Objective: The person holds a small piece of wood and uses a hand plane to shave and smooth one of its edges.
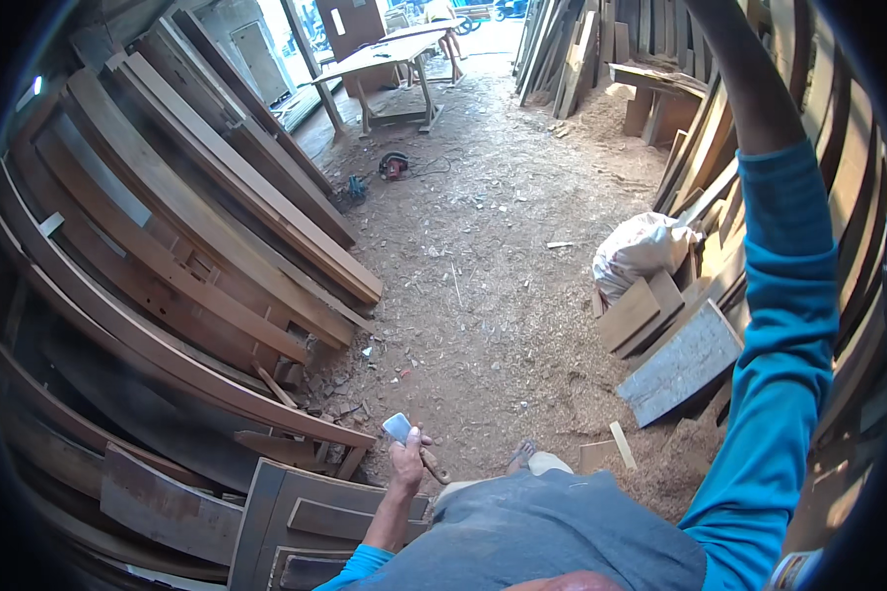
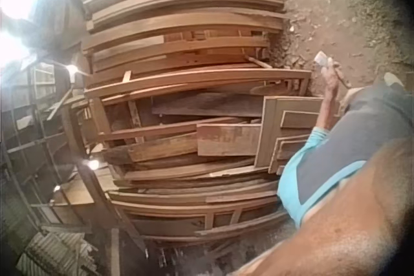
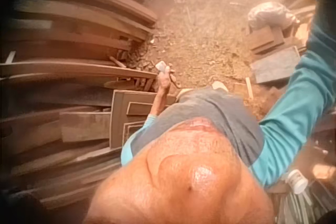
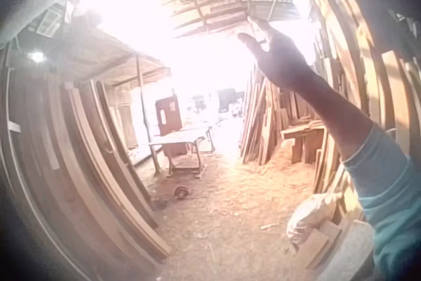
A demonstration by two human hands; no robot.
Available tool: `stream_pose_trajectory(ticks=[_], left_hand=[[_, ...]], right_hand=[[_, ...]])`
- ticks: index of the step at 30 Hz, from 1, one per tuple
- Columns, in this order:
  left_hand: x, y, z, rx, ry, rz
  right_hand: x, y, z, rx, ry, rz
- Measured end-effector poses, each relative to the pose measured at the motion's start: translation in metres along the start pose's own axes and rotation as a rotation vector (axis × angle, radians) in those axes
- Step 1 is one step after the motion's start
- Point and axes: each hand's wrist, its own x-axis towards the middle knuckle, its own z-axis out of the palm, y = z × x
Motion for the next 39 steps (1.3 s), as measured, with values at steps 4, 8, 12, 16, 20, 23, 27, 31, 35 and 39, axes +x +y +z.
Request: stream_pose_trajectory(ticks=[4, 8, 12, 16, 20, 23, 27, 31, 35, 39], left_hand=[[0.037, 0.004, 0.008, 0.120, 0.134, -0.015], [0.085, -0.023, 0.040, 0.164, 0.140, -0.040], [0.157, -0.002, 0.097, 0.252, -0.026, -0.063], [0.244, 0.038, 0.120, 0.355, -0.023, -0.058], [0.364, 0.067, 0.137, 0.386, -0.027, -0.015], [0.471, 0.137, 0.173, 0.404, -0.111, 0.048], [0.611, 0.206, 0.237, 0.406, -0.162, 0.239], [0.702, 0.287, 0.280, 0.236, -0.169, 0.303], [0.767, 0.344, 0.342, 0.259, -0.262, 0.477], [0.832, 0.415, 0.422, 0.148, -0.439, 0.545]], right_hand=[[-0.084, 0.051, 0.140, 0.249, -0.010, 0.032], [-0.230, 0.030, 0.222, 0.416, -0.800, 0.302], [-0.376, 0.054, 0.305, 0.369, -1.022, 0.367], [-0.289, 0.117, 0.370, 0.032, -0.653, 0.175], [-0.100, 0.245, 0.437, -0.251, 0.048, -0.119], [0.050, 0.329, 0.471, -0.065, 0.391, -0.223], [0.141, 0.394, 0.499, 0.074, 0.097, 0.030], [0.089, 0.428, 0.576, 0.137, -0.082, 0.072], [-0.055, 0.438, 0.662, 0.540, -0.315, 0.171], [-0.177, 0.499, 0.706, 0.780, -0.983, 0.639]])
